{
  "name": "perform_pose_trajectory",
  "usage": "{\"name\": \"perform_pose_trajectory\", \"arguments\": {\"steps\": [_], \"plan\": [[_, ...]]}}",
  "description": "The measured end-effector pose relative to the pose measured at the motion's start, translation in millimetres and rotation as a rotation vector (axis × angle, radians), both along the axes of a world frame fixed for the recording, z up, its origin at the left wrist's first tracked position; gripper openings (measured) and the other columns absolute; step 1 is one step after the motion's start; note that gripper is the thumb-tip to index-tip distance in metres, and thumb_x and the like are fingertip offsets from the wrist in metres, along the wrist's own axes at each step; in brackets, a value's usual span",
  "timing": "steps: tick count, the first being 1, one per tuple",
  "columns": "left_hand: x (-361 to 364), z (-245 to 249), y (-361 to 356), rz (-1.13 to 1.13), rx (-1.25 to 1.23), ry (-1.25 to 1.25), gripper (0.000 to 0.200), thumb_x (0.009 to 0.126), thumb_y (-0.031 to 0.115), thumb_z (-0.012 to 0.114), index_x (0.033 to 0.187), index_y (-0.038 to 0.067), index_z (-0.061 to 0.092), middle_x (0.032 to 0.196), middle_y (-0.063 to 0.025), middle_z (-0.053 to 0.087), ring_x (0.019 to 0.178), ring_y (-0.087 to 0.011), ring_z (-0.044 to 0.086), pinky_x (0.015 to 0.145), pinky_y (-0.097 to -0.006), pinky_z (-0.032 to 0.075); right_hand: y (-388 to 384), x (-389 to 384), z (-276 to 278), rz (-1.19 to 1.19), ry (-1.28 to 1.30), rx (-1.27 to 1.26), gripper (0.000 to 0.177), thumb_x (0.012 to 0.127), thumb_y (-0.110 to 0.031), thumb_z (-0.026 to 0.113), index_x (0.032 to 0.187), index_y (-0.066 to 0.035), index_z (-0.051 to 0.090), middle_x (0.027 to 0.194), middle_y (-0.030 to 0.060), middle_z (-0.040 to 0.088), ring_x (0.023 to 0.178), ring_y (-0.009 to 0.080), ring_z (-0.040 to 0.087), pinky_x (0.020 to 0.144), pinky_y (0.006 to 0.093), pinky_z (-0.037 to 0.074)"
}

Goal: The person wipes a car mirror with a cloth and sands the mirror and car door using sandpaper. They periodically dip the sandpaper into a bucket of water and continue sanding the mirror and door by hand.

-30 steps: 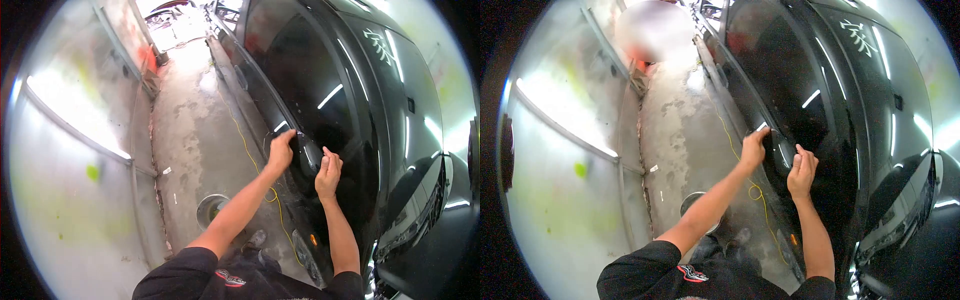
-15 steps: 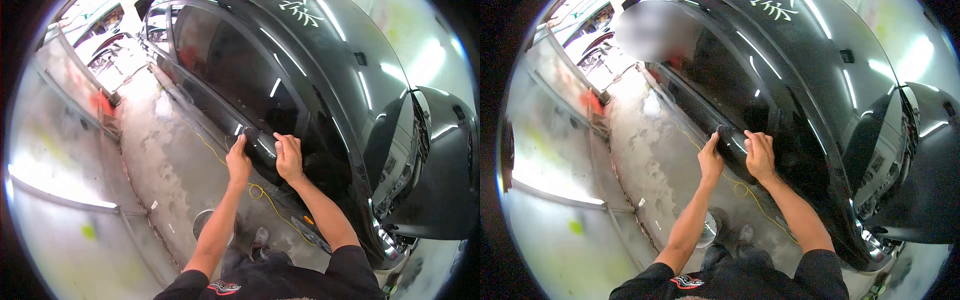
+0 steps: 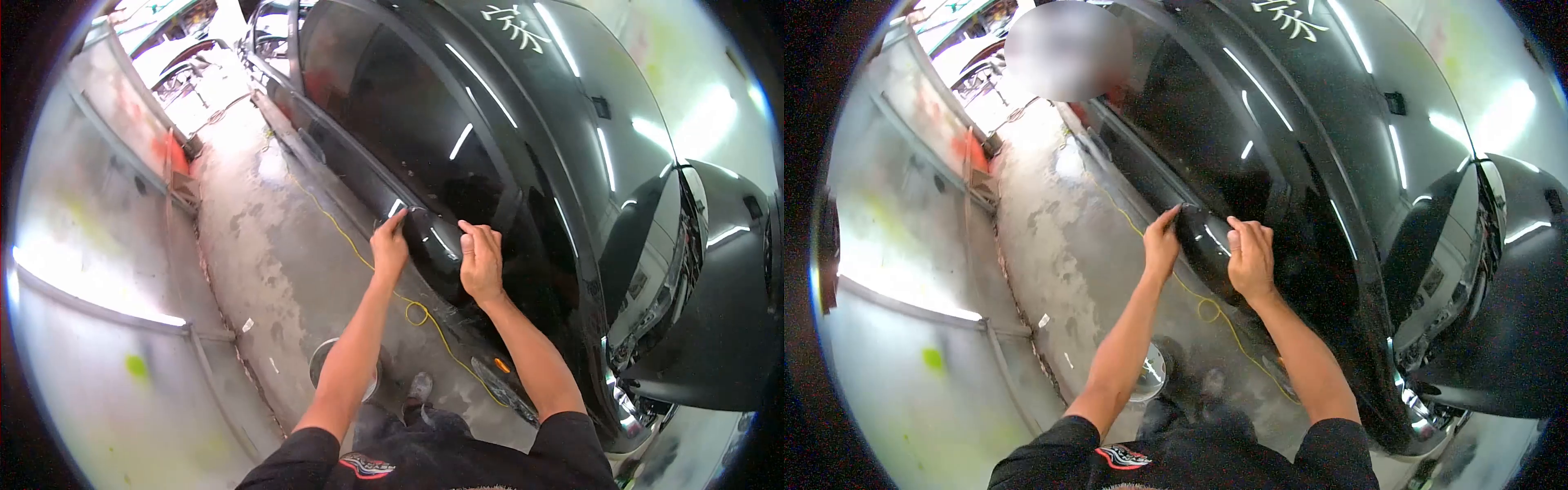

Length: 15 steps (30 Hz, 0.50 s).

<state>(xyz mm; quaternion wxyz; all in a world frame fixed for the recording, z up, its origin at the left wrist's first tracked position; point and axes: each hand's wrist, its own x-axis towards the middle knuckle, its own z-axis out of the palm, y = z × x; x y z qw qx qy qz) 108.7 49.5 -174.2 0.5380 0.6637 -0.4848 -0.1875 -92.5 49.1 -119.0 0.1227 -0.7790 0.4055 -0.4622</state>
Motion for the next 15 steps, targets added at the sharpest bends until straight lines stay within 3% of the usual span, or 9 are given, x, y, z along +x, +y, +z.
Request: {"name": "perform_pose_trajectory", "arguments": {"steps": [2,5,6,8,9,13,15], "plan": [[18,-26,-21,-0.137,0.05,0.424,0.042,0.095,-0.006,0.049,0.131,0.003,0.068,0.11,-0.0056,0.073,0.094,-0.0128,0.064,0.088,-0.0276,0.05,1,0,-1,-0.01,0.0,0.029,0.028,0.105,-0.02,0.051,0.121,-0.004,0.066,0.105,0.0132,0.065,0.101,0.0343,0.057,0.094,0.0434,0.044],[-8,-34,23,0.008,0.062,0.405,0.042,0.096,-0.005,0.049,0.133,0.004,0.067,0.105,-0.0016,0.071,0.087,-0.0106,0.06,0.084,-0.0251,0.049,2,1,-1,-0.014,0.01,0.025,0.027,0.105,-0.019,0.051,0.121,-0.004,0.066,0.106,0.0129,0.065,0.102,0.0341,0.057,0.094,0.0431,0.044],[-19,-44,40,0.059,0.021,0.268,0.04,0.098,-0.002,0.051,0.133,0.004,0.067,0.105,-0.0032,0.073,0.087,-0.01,0.061,0.082,-0.0262,0.05,2,0,-2,-0.01,0.01,0.022,0.027,0.105,-0.019,0.051,0.121,-0.004,0.066,0.106,0.0129,0.065,0.102,0.0339,0.057,0.094,0.043,0.044],[-39,-34,51,0.137,0.086,0.321,0.042,0.095,-0.004,0.051,0.132,0.007,0.067,0.121,-0.0202,0.072,0.111,-0.027,0.071,0.095,-0.0332,0.051,1,1,-2,-0.009,0.017,0.019,0.029,0.106,-0.02,0.049,0.122,-0.003,0.066,0.107,0.0133,0.066,0.102,0.0337,0.057,0.094,0.043,0.044],[-44,7,50,0.184,0.04,0.21,0.043,0.092,-0.007,0.051,0.129,0.005,0.068,0.123,-0.0225,0.069,0.113,-0.0336,0.07,0.097,-0.0364,0.052,2,1,-2,-0.005,0.03,0.02,0.032,0.108,-0.022,0.046,0.122,-0.002,0.066,0.108,0.0137,0.066,0.103,0.0336,0.057,0.095,0.0429,0.044],[-21,16,4,0.106,-0.023,-0.071,0.041,0.086,-0.011,0.051,0.122,-0.001,0.068,0.118,-0.0238,0.069,0.113,-0.039,0.066,0.098,-0.0428,0.053,2,1,-4,-0.018,0.048,0.019,0.035,0.11,-0.023,0.042,0.122,-0.001,0.067,0.11,0.0145,0.066,0.104,0.0338,0.058,0.095,0.043,0.044],[-34,-3,22,0.098,-0.253,-0.215,0.044,0.085,-0.011,0.054,0.127,-0.002,0.065,0.127,-0.0244,0.066,0.121,-0.0393,0.063,0.106,-0.0443,0.05,1,1,-3,-0.01,0.034,0.034,0.029,0.106,-0.019,0.048,0.122,-0.003,0.067,0.11,0.0141,0.066,0.104,0.0334,0.058,0.096,0.0429,0.043]]}}
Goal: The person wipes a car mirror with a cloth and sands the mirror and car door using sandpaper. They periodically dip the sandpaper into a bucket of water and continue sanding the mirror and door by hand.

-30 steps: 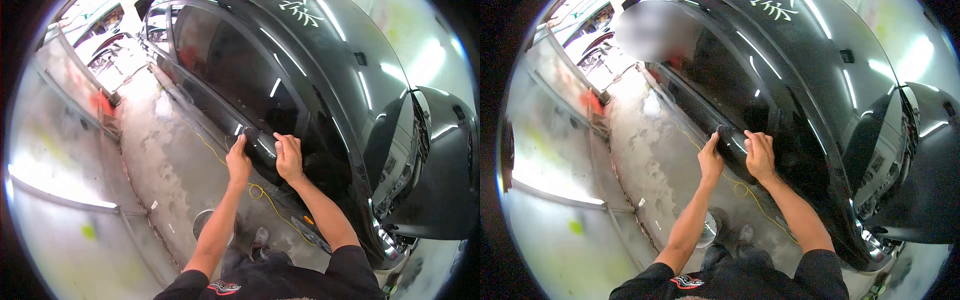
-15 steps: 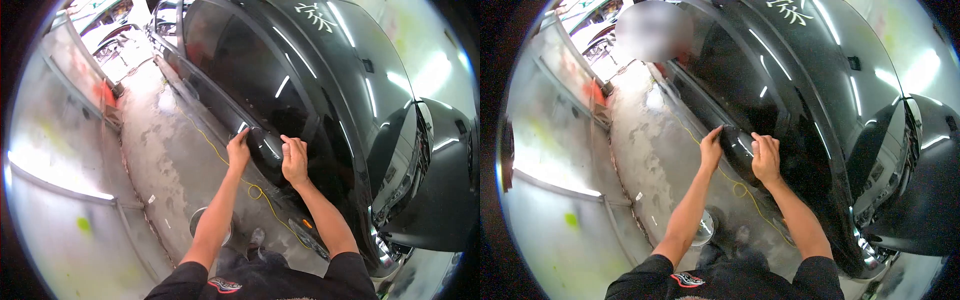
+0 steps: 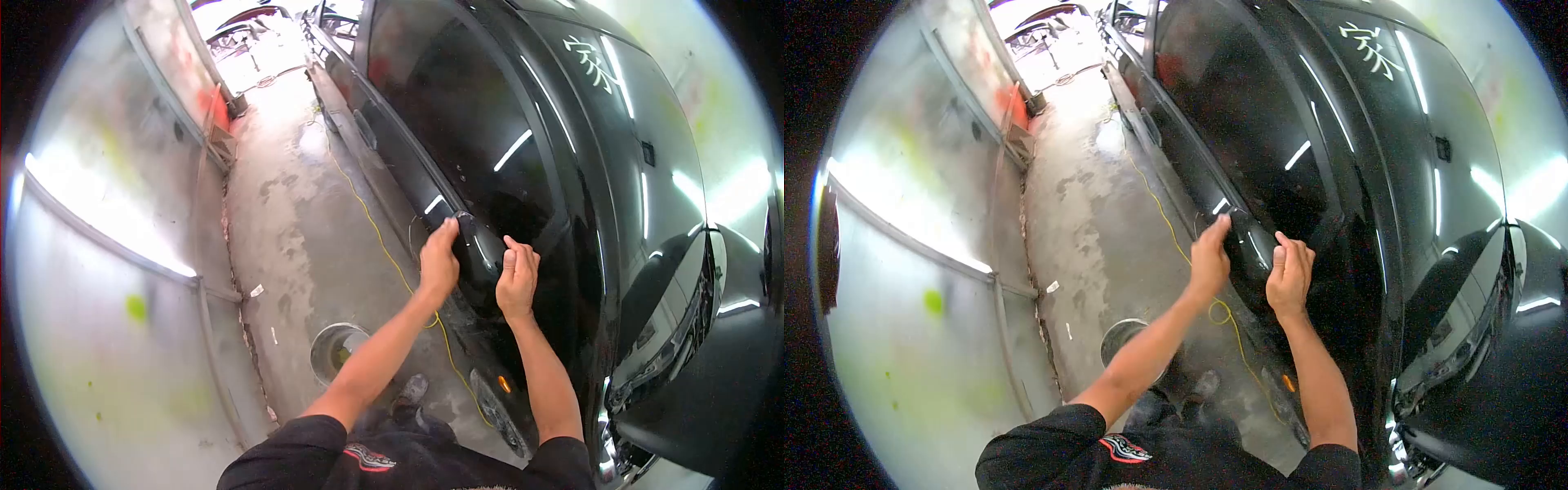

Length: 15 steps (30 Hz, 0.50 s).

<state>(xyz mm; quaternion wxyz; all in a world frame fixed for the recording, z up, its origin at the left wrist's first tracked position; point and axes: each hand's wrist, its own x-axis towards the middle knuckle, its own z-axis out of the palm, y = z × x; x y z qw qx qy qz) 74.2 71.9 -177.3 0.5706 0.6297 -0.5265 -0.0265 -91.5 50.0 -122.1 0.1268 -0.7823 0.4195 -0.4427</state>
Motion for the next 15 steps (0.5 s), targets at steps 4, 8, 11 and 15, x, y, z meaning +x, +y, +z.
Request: {"name": "perform_pose_trajectory", "arguments": {"steps": [4,8,11,15], "plan": [[-26,7,48,-0.074,-0.033,-0.285,0.053,0.08,-0.012,0.057,0.132,-0.005,0.059,0.143,-0.0232,0.055,0.136,-0.0385,0.05,0.113,-0.0459,0.043,-4,0,-4,0.02,0.004,-0.033,0.03,0.107,-0.019,0.046,0.122,-0.001,0.066,0.11,0.0151,0.066,0.104,0.0338,0.059,0.096,0.0431,0.043],[10,26,-14,-0.082,0.141,-0.196,0.061,0.078,-0.014,0.054,0.138,-0.005,0.053,0.137,-0.0239,0.059,0.13,-0.0428,0.054,0.113,-0.0475,0.044,-5,0,-4,0.021,0.039,-0.027,0.035,0.109,-0.022,0.042,0.122,0.001,0.065,0.111,0.0162,0.066,0.105,0.0339,0.058,0.096,0.0422,0.043],[-2,19,7,-0.07,0.021,-0.255,0.059,0.077,-0.012,0.055,0.136,-0.005,0.055,0.139,-0.0251,0.058,0.131,-0.0427,0.054,0.113,-0.0472,0.044,-5,0,-6,0.018,0.023,-0.048,0.032,0.108,-0.02,0.045,0.123,0.0,0.065,0.11,0.0154,0.066,0.103,0.0334,0.059,0.095,0.0432,0.043],[-30,17,53,-0.154,-0.055,-0.535,0.049,0.084,0.002,0.057,0.131,-0.012,0.058,0.137,-0.0271,0.058,0.136,-0.0418,0.05,0.116,-0.0454,0.042,-6,0,-9,0.028,0.012,-0.027,0.033,0.109,-0.021,0.043,0.123,0.0,0.065,0.11,0.0158,0.066,0.102,0.0334,0.059,0.095,0.0434,0.043]]}}
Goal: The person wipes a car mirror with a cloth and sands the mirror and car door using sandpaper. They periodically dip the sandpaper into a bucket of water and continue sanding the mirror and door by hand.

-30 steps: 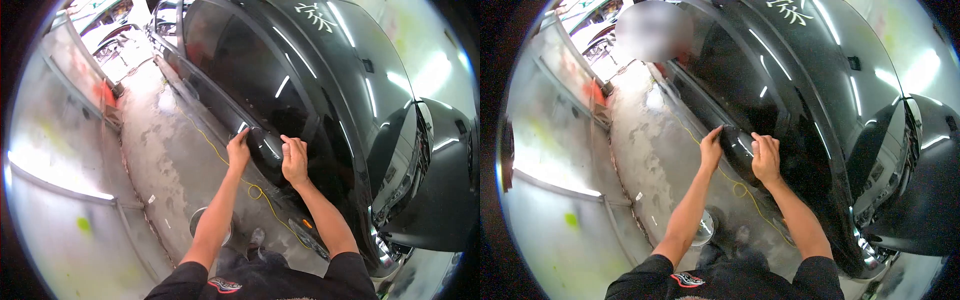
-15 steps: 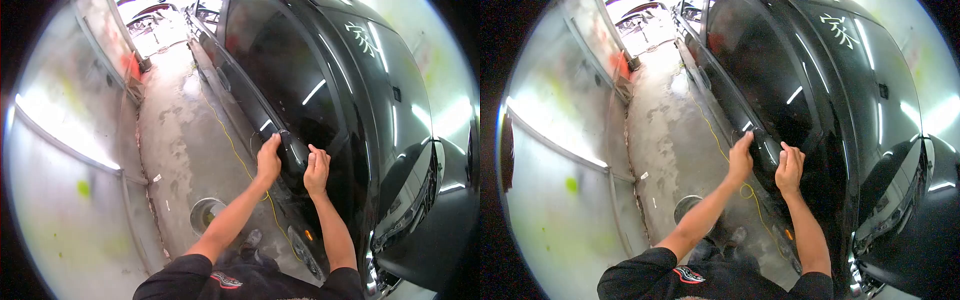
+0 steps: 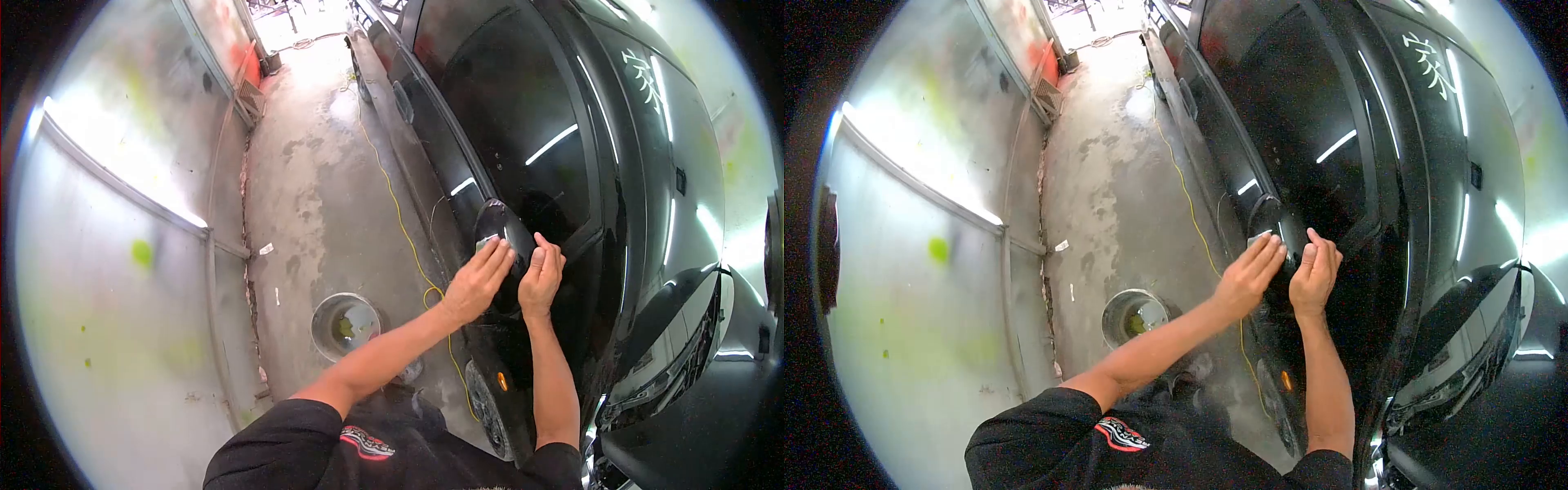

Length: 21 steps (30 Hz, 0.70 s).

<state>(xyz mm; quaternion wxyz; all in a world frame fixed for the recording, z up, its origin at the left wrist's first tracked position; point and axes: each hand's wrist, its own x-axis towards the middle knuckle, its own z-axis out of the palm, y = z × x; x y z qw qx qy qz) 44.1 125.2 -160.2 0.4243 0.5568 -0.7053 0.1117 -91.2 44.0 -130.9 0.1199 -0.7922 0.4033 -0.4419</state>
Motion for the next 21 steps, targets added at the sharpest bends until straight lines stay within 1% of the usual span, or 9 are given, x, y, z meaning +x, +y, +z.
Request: {"name": "perform_pose_trajectory", "arguments": {"steps": [2,4,6,10,12,13,16,18,21], "plan": [[14,7,-24,0.028,0.005,0.108,0.052,0.082,-0.006,0.055,0.134,-0.007,0.058,0.139,-0.0252,0.058,0.137,-0.0406,0.05,0.115,-0.0466,0.043,-1,1,2,0.0,0.002,-0.021,0.034,0.109,-0.022,0.043,0.123,0.0,0.065,0.111,0.0159,0.066,0.102,0.0334,0.059,0.095,0.0436,0.043],[26,18,-56,0.069,0.117,0.318,0.053,0.08,-0.008,0.054,0.133,-0.004,0.059,0.139,-0.0239,0.057,0.135,-0.0401,0.05,0.114,-0.0432,0.043,-2,0,0,-0.005,0.007,-0.01,0.035,0.109,-0.023,0.042,0.123,0.0,0.065,0.112,0.0164,0.066,0.104,0.034,0.059,0.096,0.0437,0.043],[22,21,-56,0.11,0.126,0.28,0.05,0.081,-0.005,0.056,0.131,-0.006,0.059,0.136,-0.0245,0.059,0.135,-0.04,0.052,0.115,-0.0435,0.043,-1,1,0,-0.003,0.012,0.002,0.036,0.109,-0.024,0.042,0.123,0.0,0.065,0.113,0.0167,0.066,0.106,0.0344,0.059,0.097,0.0436,0.043],[-5,11,-8,-0.013,-0.047,-0.09,0.044,0.083,0.008,0.06,0.125,-0.005,0.065,0.136,-0.0216,0.061,0.133,-0.0365,0.055,0.115,-0.0433,0.044,-2,1,-3,-0.013,0.003,0.037,0.037,0.109,-0.025,0.041,0.125,0.0,0.064,0.114,0.0169,0.066,0.108,0.0347,0.058,0.098,0.0435,0.043],[13,-4,-35,-0.024,-0.096,0.008,0.043,0.083,0.006,0.059,0.125,-0.004,0.065,0.136,-0.0217,0.061,0.133,-0.0368,0.055,0.115,-0.0436,0.044,-3,0,-3,-0.01,0.004,0.042,0.038,0.11,-0.025,0.041,0.125,0.0,0.064,0.115,0.0168,0.066,0.108,0.0348,0.058,0.098,0.0434,0.043],[20,4,-51,0.002,-0.062,0.19,0.044,0.082,0.001,0.059,0.125,-0.003,0.065,0.138,-0.0222,0.06,0.133,-0.0372,0.055,0.114,-0.0442,0.044,-3,0,-3,-0.006,0.011,0.042,0.038,0.11,-0.025,0.041,0.126,0.0,0.064,0.117,0.0167,0.066,0.109,0.0349,0.058,0.099,0.0433,0.043],[39,25,-84,0.031,0.285,0.439,0.051,0.08,-0.008,0.054,0.13,-0.002,0.061,0.141,-0.0237,0.057,0.131,-0.0401,0.055,0.113,-0.0462,0.043,0,2,-1,-0.02,0.04,0.023,0.038,0.11,-0.025,0.041,0.126,0.0,0.064,0.118,0.0166,0.065,0.11,0.0346,0.057,0.099,0.0435,0.043],[18,7,-76,0.119,0.06,0.415,0.048,0.081,-0.008,0.054,0.129,-0.003,0.061,0.139,-0.0243,0.058,0.13,-0.0409,0.055,0.114,-0.0467,0.043,-1,0,-5,-0.029,0.048,-0.008,0.037,0.109,-0.024,0.041,0.127,0.0,0.064,0.119,0.0167,0.065,0.111,0.0342,0.057,0.099,0.0436,0.042],[-9,-4,-34,0.024,-0.068,0.293,0.042,0.087,-0.002,0.056,0.128,-0.006,0.062,0.136,-0.0234,0.062,0.136,-0.0372,0.053,0.115,-0.0459,0.042,-5,2,-7,-0.031,0.057,-0.046,0.037,0.109,-0.024,0.042,0.126,0.0,0.064,0.118,0.0168,0.064,0.112,0.0338,0.057,0.099,0.0435,0.042]]}}
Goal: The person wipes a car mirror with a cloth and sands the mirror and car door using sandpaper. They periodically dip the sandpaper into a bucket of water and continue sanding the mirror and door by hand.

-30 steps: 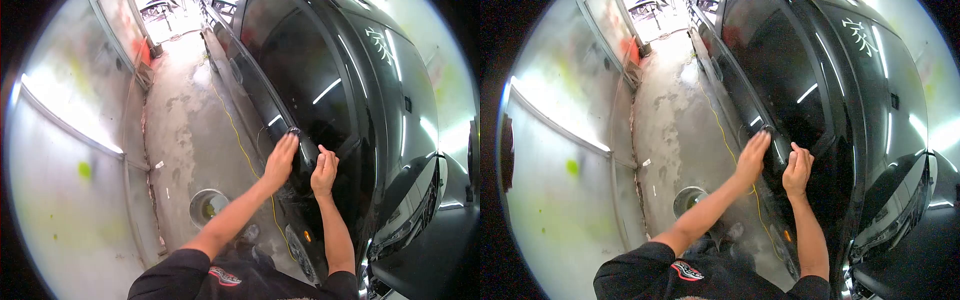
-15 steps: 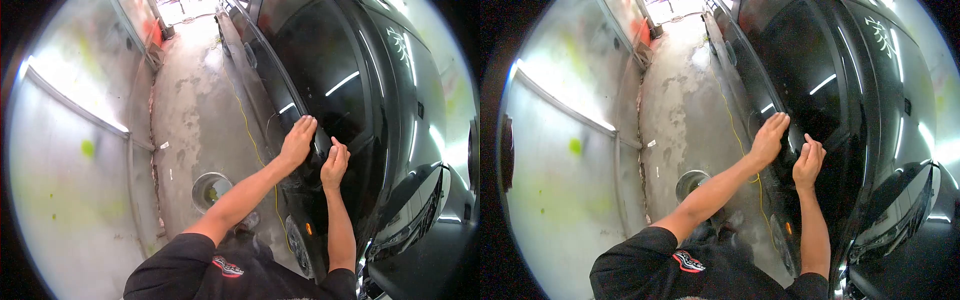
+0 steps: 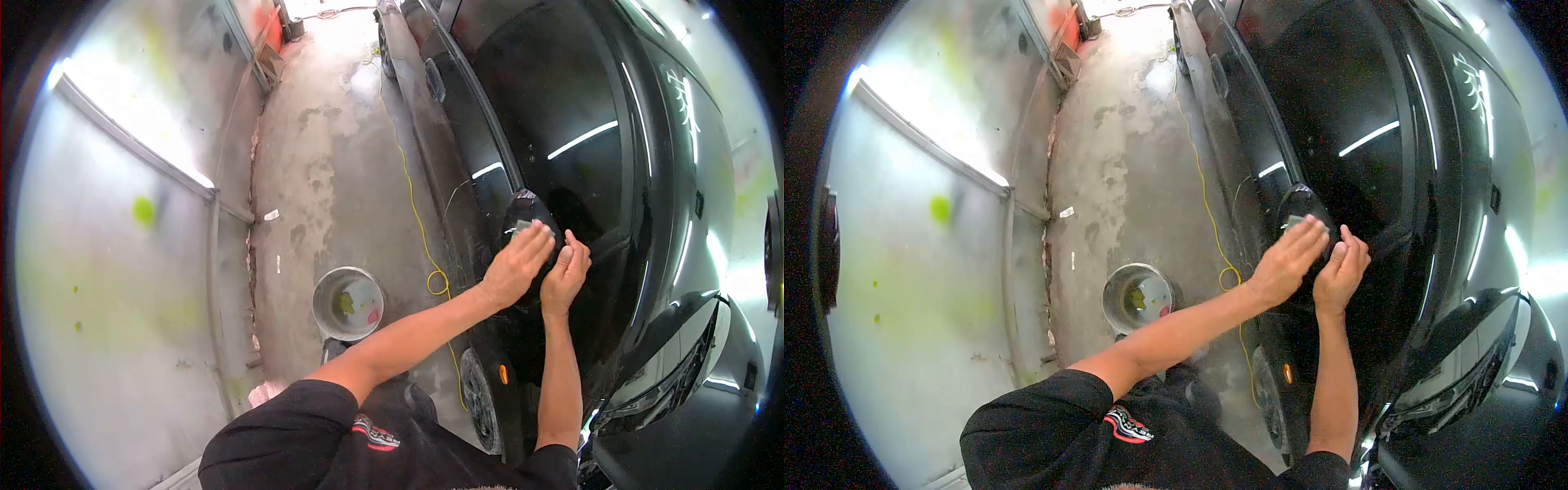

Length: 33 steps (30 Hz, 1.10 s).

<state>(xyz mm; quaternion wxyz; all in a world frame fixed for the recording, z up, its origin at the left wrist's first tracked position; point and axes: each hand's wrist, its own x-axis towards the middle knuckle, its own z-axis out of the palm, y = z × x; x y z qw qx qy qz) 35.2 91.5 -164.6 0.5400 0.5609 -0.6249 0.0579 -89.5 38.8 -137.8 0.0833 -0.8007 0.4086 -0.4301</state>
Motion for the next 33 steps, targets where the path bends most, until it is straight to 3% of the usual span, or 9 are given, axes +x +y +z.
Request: {"name": "perform_pose_trajectory", "arguments": {"steps": [8,10,17,20,23,26,28,30,33], "plan": [[77,-19,-63,-0.067,0.196,0.334,0.044,0.083,-0.009,0.054,0.124,-0.002,0.066,0.123,-0.0252,0.067,0.117,-0.0393,0.064,0.102,-0.044,0.052,3,6,2,-0.121,0.616,-0.245,0.057,0.106,-0.045,0.046,0.142,-0.002,0.053,0.142,0.0192,0.052,0.131,0.0378,0.048,0.111,0.0521,0.036],[96,-31,-33,-0.059,0.202,0.482,0.041,0.087,-0.008,0.054,0.125,0.0,0.066,0.119,-0.0247,0.068,0.112,-0.0396,0.067,0.097,-0.0441,0.054,9,19,6,-0.229,0.904,-0.213,0.075,0.102,-0.057,0.044,0.152,-0.002,0.04,0.157,0.0189,0.04,0.144,0.0407,0.037,0.117,0.056,0.031],[148,-159,139,0.054,0.645,0.8,0.029,0.095,0.008,0.061,0.122,0.006,0.071,0.1,-0.023,0.072,0.086,-0.037,0.072,0.077,-0.041,0.055,-10,89,-8,-0.154,1.12,-0.208,0.079,0.103,-0.056,0.043,0.156,0.002,0.032,0.164,0.018,0.03,0.15,0.0405,0.027,0.121,0.0577,0.025],[170,-184,205,0.126,0.89,0.967,0.031,0.095,0.015,0.065,0.123,0.007,0.072,0.089,-0.0156,0.075,0.077,-0.0182,0.069,0.075,-0.0347,0.054,-13,127,-19,-0.171,1.337,-0.221,0.073,0.102,-0.054,0.047,0.149,0.001,0.046,0.162,0.0172,0.035,0.15,0.038,0.029,0.123,0.056,0.021],[188,-221,252,0.238,0.974,1.126,0.032,0.095,0.015,0.064,0.124,0.006,0.072,0.097,-0.0143,0.075,0.087,-0.0154,0.068,0.08,-0.0339,0.053,2,166,-42,-0.061,1.639,-0.115,0.064,0.101,-0.053,0.05,0.133,0.0,0.065,0.153,0.0186,0.047,0.148,0.0374,0.032,0.121,0.0567,0.021],[205,-264,287,0.345,0.805,1.091,0.033,0.094,0.015,0.061,0.124,0.006,0.072,0.094,-0.0163,0.073,0.084,-0.02,0.069,0.075,-0.035,0.053,77,206,-109,0.247,1.223,-0.128,0.049,0.09,-0.048,0.065,0.109,-0.003,0.072,0.115,0.0176,0.065,0.123,0.0395,0.052,0.113,0.0584,0.031],[222,-249,300,0.353,0.854,1.223,0.033,0.095,0.015,0.061,0.125,0.007,0.073,0.101,-0.0133,0.071,0.088,-0.0172,0.064,0.078,-0.0319,0.051,145,242,-146,0.41,1.179,0.374,0.058,0.084,-0.051,0.072,0.119,-0.005,0.067,0.102,0.0151,0.068,0.105,0.0375,0.063,0.101,0.056,0.042],[230,-278,318,0.306,0.818,1.278,0.033,0.098,0.013,0.059,0.128,0.006,0.071,0.097,-0.0072,0.069,0.082,-0.0141,0.059,0.073,-0.0298,0.048,209,255,-205,0.513,0.699,0.69,0.066,0.088,-0.043,0.073,0.135,0.0,0.059,0.113,0.0186,0.07,0.103,0.0379,0.067,0.097,0.0489,0.049],[262,-244,332,0.173,0.832,1.943,0.034,0.1,0.011,0.057,0.132,0.005,0.068,0.095,-0.0029,0.068,0.081,-0.0111,0.058,0.071,-0.0296,0.048,272,272,-284,0.532,0.287,1.041,0.064,0.089,-0.027,0.075,0.143,-0.001,0.053,0.099,0.0112,0.069,0.086,0.0229,0.064,0.078,0.035,0.051]]}}
